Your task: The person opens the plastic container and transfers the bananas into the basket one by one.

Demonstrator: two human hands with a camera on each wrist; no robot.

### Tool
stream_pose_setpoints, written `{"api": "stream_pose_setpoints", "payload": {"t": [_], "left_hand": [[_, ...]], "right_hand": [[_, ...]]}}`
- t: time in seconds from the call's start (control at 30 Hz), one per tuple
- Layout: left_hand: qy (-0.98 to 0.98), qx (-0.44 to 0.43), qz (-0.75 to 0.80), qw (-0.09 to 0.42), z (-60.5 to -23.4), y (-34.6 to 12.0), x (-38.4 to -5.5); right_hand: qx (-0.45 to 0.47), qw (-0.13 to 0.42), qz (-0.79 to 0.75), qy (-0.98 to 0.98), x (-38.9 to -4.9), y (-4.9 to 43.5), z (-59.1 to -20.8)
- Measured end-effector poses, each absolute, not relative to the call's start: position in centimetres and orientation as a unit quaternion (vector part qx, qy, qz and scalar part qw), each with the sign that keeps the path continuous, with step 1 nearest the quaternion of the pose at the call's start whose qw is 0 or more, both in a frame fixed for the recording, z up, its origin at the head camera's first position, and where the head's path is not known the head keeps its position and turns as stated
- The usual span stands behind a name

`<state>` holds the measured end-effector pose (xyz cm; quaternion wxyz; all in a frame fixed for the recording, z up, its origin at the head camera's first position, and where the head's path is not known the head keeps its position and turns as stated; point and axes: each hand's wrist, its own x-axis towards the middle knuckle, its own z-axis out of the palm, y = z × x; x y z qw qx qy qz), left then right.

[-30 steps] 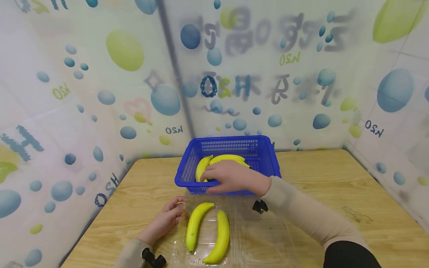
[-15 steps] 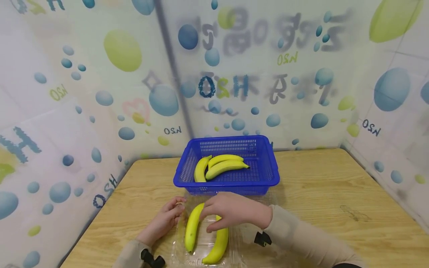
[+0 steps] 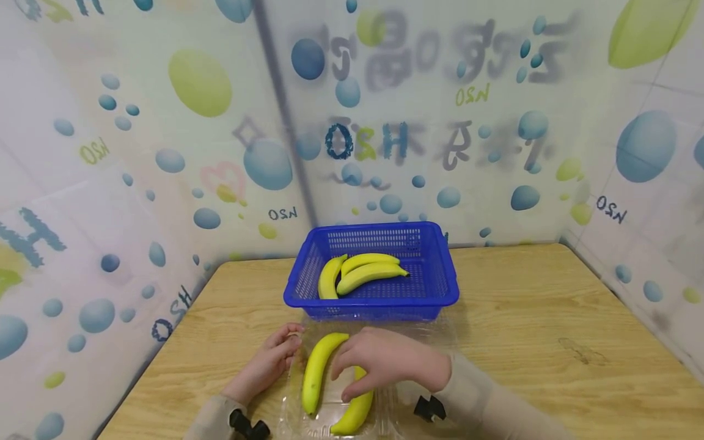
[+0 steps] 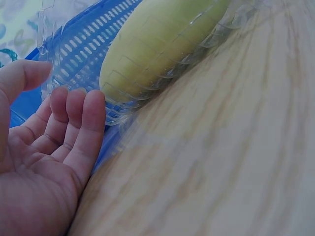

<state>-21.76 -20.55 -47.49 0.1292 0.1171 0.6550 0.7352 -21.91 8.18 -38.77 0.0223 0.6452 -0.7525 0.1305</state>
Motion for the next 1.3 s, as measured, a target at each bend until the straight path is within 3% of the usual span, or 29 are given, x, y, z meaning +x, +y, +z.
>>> {"api": "stream_pose_setpoints", "payload": {"t": [0.6, 1.07, 1.3], "left_hand": [[0.658, 0.1, 0.734, 0.132, -47.6, -20.7, -21.7], [0.656, 0.121, 0.734, 0.13, -47.4, -20.4, -22.1], [0.661, 0.103, 0.732, 0.132, -47.5, -20.7, -21.8]], "right_hand": [[0.687, 0.008, 0.108, -0.718, -22.0, 7.8, -41.5], [0.68, 0.035, 0.079, -0.728, -22.0, 8.0, -41.8], [0.674, 0.01, 0.087, -0.733, -22.1, 7.8, -42.3]]}}
